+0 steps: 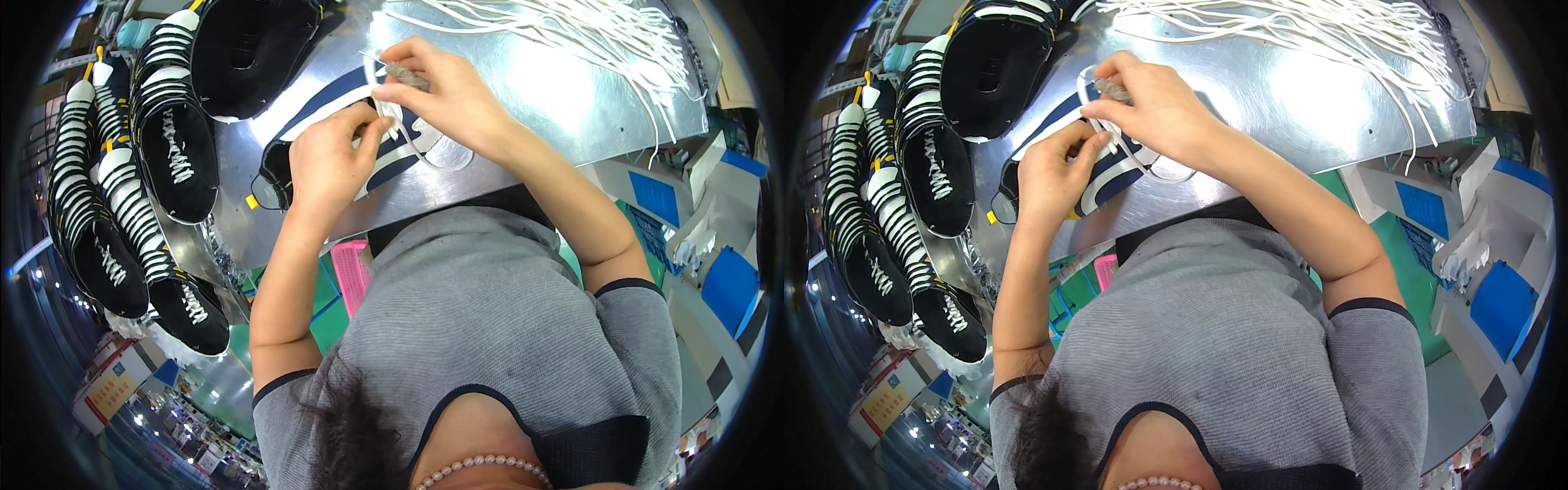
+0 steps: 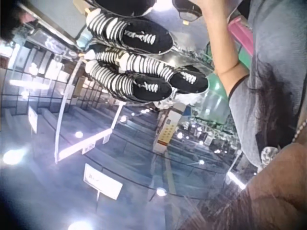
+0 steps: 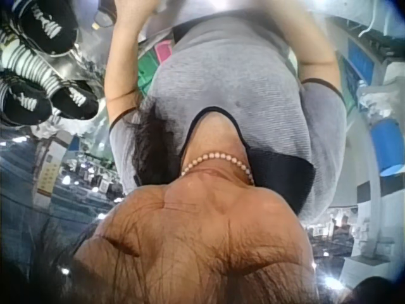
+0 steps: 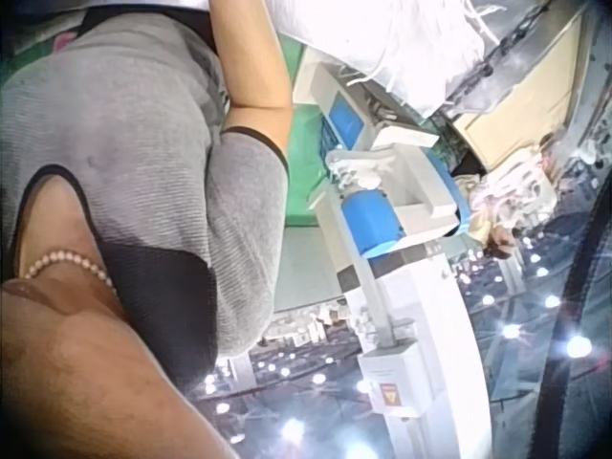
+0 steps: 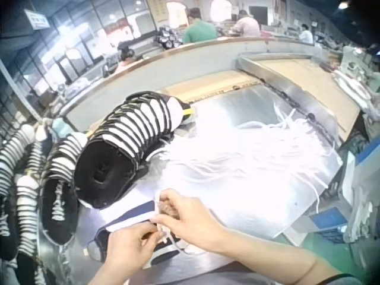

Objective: The person threads white shoelaces through the eyelets of a blue and white shoe, using a small tool to push the laces through, and then places the shoe onto a stack of similar shoes.

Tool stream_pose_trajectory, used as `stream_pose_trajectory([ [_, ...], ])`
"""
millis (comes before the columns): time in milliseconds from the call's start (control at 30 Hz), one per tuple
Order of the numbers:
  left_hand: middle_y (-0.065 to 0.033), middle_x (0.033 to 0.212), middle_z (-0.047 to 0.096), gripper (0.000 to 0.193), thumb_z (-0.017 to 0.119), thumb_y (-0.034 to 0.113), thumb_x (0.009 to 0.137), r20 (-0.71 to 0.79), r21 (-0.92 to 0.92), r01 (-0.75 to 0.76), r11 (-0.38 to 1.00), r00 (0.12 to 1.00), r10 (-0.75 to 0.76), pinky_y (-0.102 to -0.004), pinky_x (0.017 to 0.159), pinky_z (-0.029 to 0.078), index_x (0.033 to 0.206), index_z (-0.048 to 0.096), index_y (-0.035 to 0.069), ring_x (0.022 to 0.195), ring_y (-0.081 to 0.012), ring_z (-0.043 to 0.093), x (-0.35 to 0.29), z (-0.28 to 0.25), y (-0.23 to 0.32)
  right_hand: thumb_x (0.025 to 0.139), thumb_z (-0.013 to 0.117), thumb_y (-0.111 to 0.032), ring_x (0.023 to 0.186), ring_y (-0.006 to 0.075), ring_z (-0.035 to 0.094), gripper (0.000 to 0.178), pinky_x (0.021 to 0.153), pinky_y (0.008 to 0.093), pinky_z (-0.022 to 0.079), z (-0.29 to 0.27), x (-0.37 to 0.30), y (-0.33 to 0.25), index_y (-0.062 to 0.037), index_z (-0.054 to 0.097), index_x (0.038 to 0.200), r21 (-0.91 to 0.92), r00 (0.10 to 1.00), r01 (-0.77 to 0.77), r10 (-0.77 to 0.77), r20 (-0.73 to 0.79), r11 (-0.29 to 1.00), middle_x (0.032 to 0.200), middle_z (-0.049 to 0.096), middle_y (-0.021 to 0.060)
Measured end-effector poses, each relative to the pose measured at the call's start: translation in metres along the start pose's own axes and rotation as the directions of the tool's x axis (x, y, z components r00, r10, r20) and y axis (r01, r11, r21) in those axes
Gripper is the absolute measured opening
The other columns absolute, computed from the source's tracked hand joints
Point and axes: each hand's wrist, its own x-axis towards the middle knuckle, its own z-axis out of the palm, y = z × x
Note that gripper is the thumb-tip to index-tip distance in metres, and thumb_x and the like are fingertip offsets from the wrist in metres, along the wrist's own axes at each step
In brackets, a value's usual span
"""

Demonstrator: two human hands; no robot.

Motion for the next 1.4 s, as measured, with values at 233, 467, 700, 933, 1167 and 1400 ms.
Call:
stream_pose_trajectory([
  [233, -0.0094, 0.076, 0.071, 0.023, 0.069, 0.028, 0.089, -0.044, -0.099, -0.039, 0.994, 0.998, 0.035, -0.0354, 0.062, 0.051, 0.085, 0.072, 0.006, 0.068, -0.0270, 0.068, 0.003, 0.005, -0.010, 0.095, 0.063, -0.012, 0.088, 0.0181, 0.071, 0.019, 0.081, 0.0301, 0.054, -0.014, -0.051, 0.003, 0.0046, 0.060, 0.104, 0.083, 0.989, -0.097, 0.086, 0.121, 0.992, 0.091, 0.071, 0.0116],
  [467, -0.0092, 0.074, 0.069, 0.025, 0.069, 0.029, 0.090, 0.008, -0.099, -0.006, 0.995, 1.000, 0.007, -0.0357, 0.062, 0.050, 0.085, 0.071, 0.005, 0.066, -0.0273, 0.066, 0.005, 0.001, -0.009, 0.094, 0.064, -0.013, 0.082, 0.0219, 0.072, 0.016, 0.075, 0.0314, 0.054, -0.010, -0.049, 0.003, 0.0026, 0.062, 0.100, -0.071, 0.989, -0.072, 0.081, 0.126, 0.995, 0.086, 0.072, 0.0138],
  [700, -0.0127, 0.077, 0.071, 0.022, 0.075, 0.019, 0.084, 0.174, -0.327, 0.040, 0.944, 0.985, 0.019, -0.0322, 0.068, 0.053, 0.096, 0.072, 0.000, 0.072, -0.0243, 0.070, 0.004, -0.003, -0.009, 0.088, 0.064, -0.014, 0.076, 0.0365, 0.068, 0.017, 0.069, 0.0451, 0.052, -0.008, -0.041, 0.004, 0.0008, 0.060, 0.096, -0.194, 0.990, -0.016, 0.042, 0.133, 0.981, 0.076, 0.068, 0.0173],
  [933, -0.0148, 0.091, 0.069, 0.030, 0.071, -0.001, 0.080, -0.019, -0.167, -0.191, 0.967, 0.981, 0.191, -0.0328, 0.076, 0.053, 0.110, 0.068, -0.002, 0.081, -0.0274, 0.069, -0.011, 0.007, -0.007, 0.091, 0.061, -0.011, 0.076, 0.0426, 0.067, 0.027, 0.066, 0.0480, 0.053, 0.036, -0.032, 0.008, 0.0038, 0.045, 0.108, -0.434, 0.996, -0.044, 0.072, 0.047, 0.900, 0.081, 0.066, 0.0238],
  [1167, -0.0071, 0.079, 0.062, 0.028, 0.064, -0.004, 0.078, -0.228, 0.056, -0.366, 0.929, 0.901, 0.369, -0.0367, 0.061, 0.050, 0.104, 0.072, 0.004, 0.068, -0.0259, 0.062, -0.034, -0.005, -0.018, 0.088, 0.071, -0.021, 0.074, 0.0262, 0.069, 0.025, 0.064, 0.0350, 0.053, -0.062, -0.065, -0.002, -0.0029, 0.058, 0.100, -0.141, 0.963, 0.026, 0.014, 0.271, 0.990, 0.082, 0.068, 0.0134],
  [1400, -0.0106, 0.088, 0.064, 0.031, 0.065, -0.004, 0.080, -0.164, 0.045, -0.377, 0.925, 0.911, 0.379, -0.0362, 0.067, 0.051, 0.110, 0.069, 0.002, 0.075, -0.0278, 0.063, -0.039, -0.003, 0.004, 0.075, 0.087, -0.029, 0.085, 0.0120, 0.058, 0.051, 0.071, 0.0252, 0.048, -0.045, -0.014, 0.006, -0.0042, 0.053, 0.106, 0.097, 0.983, -0.172, 0.177, -0.046, 0.980, 0.093, 0.061, 0.0043],
])
